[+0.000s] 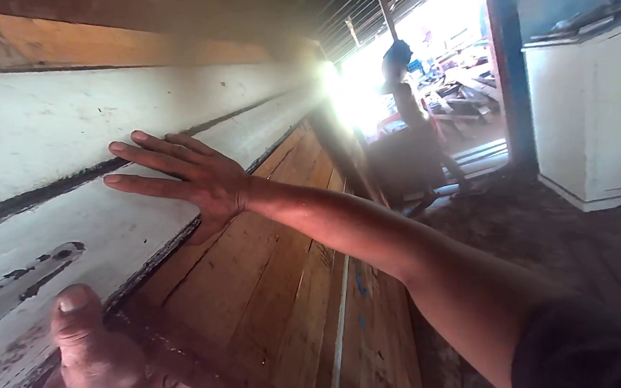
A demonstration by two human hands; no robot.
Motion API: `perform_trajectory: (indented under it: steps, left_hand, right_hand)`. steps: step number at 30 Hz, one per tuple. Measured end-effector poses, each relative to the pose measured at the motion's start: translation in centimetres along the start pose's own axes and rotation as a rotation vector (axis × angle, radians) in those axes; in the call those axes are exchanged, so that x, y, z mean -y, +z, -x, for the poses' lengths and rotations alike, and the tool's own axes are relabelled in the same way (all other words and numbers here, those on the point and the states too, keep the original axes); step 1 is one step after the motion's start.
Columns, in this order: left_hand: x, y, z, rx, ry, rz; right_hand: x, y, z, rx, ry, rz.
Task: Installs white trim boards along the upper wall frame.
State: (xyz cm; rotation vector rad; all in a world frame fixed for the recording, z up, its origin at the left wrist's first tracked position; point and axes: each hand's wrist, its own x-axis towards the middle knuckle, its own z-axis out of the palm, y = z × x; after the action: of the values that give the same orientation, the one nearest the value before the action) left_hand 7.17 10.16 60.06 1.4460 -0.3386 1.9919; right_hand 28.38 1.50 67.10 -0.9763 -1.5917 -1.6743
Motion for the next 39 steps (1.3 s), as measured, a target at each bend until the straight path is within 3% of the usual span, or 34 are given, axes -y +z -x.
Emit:
perform_trajectory:
  steps: [19,39]
  left_hand:
    - [-1.5,0.7,-0.1,0.045,0.041,0.023]
    - [-2.4,1.5,0.1,-0.074,0.080,0.053]
  right_hand:
    - [0.0,-1.8,-0.6,0.096,0.003,-0.034]
    - [-0.1,-1.4,-0.6,0.061,-0.007,-0.049]
